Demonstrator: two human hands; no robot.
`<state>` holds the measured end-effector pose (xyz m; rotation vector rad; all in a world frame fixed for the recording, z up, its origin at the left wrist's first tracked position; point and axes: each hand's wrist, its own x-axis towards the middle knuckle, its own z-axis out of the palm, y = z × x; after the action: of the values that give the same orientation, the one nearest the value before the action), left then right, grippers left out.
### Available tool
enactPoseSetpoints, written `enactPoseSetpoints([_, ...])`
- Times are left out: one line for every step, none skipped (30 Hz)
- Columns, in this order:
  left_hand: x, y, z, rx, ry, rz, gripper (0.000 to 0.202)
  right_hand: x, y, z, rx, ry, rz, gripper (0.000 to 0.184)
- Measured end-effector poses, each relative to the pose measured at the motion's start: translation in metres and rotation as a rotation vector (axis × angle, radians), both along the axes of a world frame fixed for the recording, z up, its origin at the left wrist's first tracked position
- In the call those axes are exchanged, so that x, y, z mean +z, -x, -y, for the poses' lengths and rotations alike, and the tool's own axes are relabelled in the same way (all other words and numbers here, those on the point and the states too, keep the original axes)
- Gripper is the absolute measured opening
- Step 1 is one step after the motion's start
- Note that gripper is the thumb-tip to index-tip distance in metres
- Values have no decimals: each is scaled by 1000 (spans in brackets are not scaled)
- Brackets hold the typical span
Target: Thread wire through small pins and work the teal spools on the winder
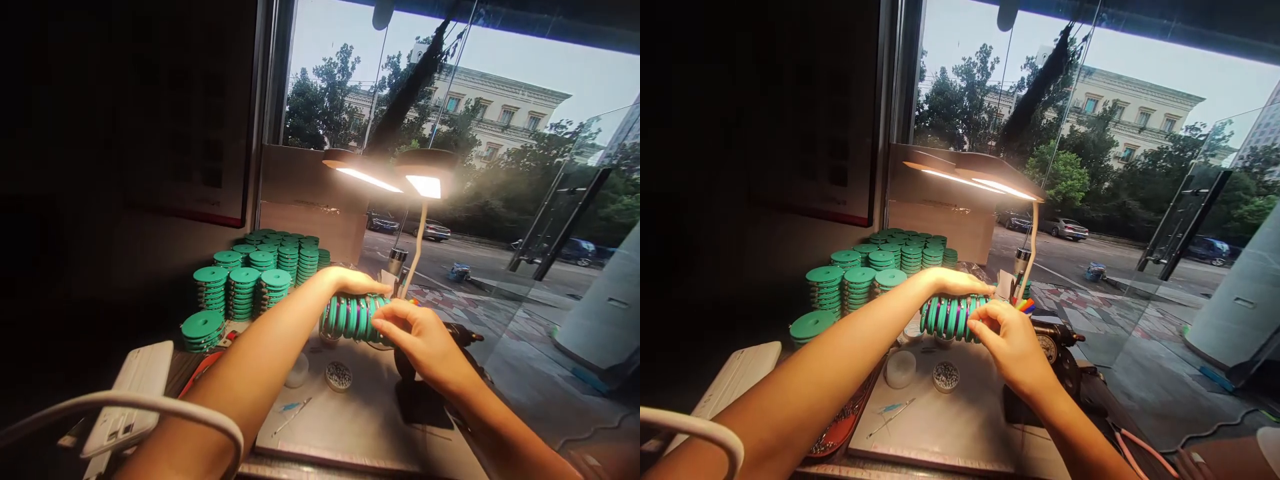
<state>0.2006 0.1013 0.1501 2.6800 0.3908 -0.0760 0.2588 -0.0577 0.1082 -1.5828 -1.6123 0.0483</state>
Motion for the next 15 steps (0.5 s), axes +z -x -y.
enactPoseSetpoints([1, 1, 1, 7, 3, 2, 61, 1, -1, 0, 9, 16, -5, 15])
enactPoseSetpoints([1, 1, 2, 13, 6, 2, 61, 2, -2, 1, 16, 34, -5, 15])
enactPoseSetpoints([2, 1, 3, 18, 8, 1, 62, 3, -2, 1, 21, 51, 0, 15])
enactPoseSetpoints([2, 2, 3, 22, 11, 0, 62, 3, -3, 1, 24, 65, 10, 16])
enactPoseSetpoints([2, 2, 3, 25, 14, -3, 63, 4, -3, 2, 26, 75, 23, 16])
enactPoseSetpoints([3, 2, 4, 28, 17, -5, 64, 4, -4, 2, 26, 81, 41, 16])
enactPoseSetpoints([3, 2, 4, 32, 20, -8, 65, 5, -4, 3, 24, 82, 62, 17])
enactPoseSetpoints([3, 2, 4, 34, 23, -10, 65, 4, -4, 3, 23, 80, 84, 17])
enactPoseSetpoints([3, 2, 5, 38, 26, -12, 65, 4, -5, 4, 21, 75, 107, 17])
enactPoseSetpoints([4, 2, 6, 42, 28, -15, 66, 3, -5, 4, 20, 70, 127, 17])
enactPoseSetpoints([4, 3, 6, 46, 30, -17, 67, 3, -5, 5, 21, 66, 143, 17])
enactPoseSetpoints([4, 3, 7, 52, 31, -18, 67, 2, -6, 5, 25, 63, 152, 17])
enactPoseSetpoints([5, 3, 9, 57, 32, -20, 68, 1, -6, 5, 32, 60, 156, 17])
enactPoseSetpoints([5, 3, 10, 63, 34, -23, 69, 1, -6, 5, 36, 58, 158, 17])
enactPoseSetpoints([5, 4, 11, 69, 36, -25, 69, 1, -7, 5, 38, 55, 158, 17])
